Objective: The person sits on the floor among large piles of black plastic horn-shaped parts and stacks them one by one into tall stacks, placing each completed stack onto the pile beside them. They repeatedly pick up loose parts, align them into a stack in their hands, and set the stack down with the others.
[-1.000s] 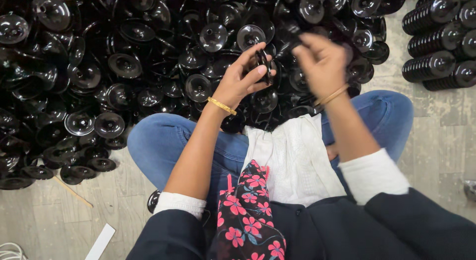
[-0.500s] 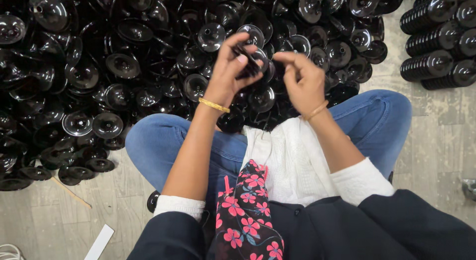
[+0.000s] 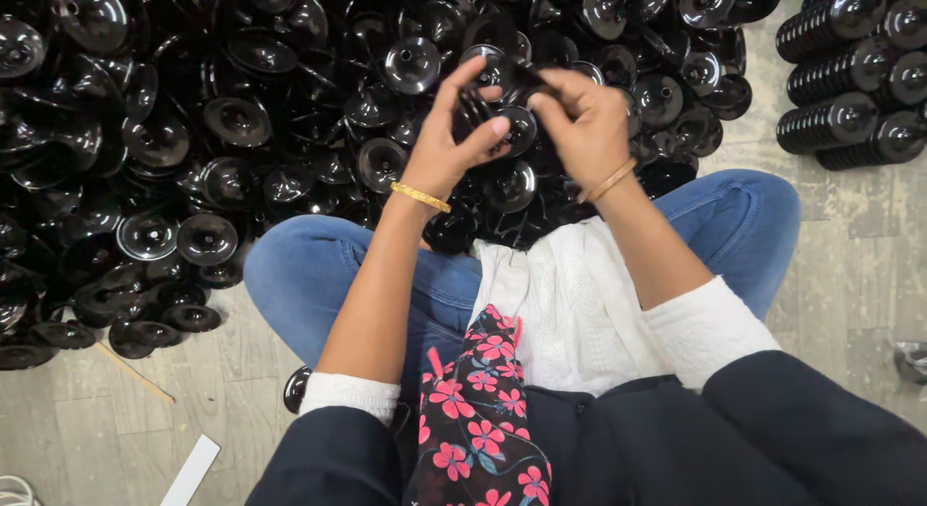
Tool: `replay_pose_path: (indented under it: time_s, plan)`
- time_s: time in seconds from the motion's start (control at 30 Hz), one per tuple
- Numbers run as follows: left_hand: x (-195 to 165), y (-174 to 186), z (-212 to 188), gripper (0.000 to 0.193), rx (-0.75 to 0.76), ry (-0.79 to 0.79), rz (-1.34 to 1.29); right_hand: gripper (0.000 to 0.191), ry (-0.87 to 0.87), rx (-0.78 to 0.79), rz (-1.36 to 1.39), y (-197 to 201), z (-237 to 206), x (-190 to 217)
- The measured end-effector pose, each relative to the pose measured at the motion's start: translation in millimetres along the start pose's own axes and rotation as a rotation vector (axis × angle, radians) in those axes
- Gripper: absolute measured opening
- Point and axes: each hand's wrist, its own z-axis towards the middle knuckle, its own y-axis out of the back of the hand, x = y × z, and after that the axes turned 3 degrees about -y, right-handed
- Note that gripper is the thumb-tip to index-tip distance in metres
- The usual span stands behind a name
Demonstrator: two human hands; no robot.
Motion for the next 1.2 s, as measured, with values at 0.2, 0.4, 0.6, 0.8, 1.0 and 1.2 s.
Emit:
replay_pose_path:
  time_s: [0.2,0.4,0.6,0.8,1.0,1.2]
  plan:
    - [-1,-1,-7,0.072,0.027,0.014,-0.099,0.039,0.173,0.121,-0.160,-21,-38,7]
    - [2,-6,-5,0.067,0.045,-0.126,0.219,0.057,-0.117,0.243,-0.220,-7,-50,14]
    - [0,-4,-6,0.060,-0.050,-0.301,0.374,0.038,0.141,-0.070,-0.252,22,-40,0]
    - [-3,-4,-3,0.060,-0.049,-0.418,0.608,0.039,0.139,-0.206,-0.539,26,2,-29]
    - [-4,-9,-7,0.071,0.048,-0.212,0.474,0.031,-0.098,-0.168,-0.270,27,13,-28]
    - [2,-7,-4,0.082,0.060,-0.340,0.566,0.027,0.007,-0.019,0.148,-7,-28,-13]
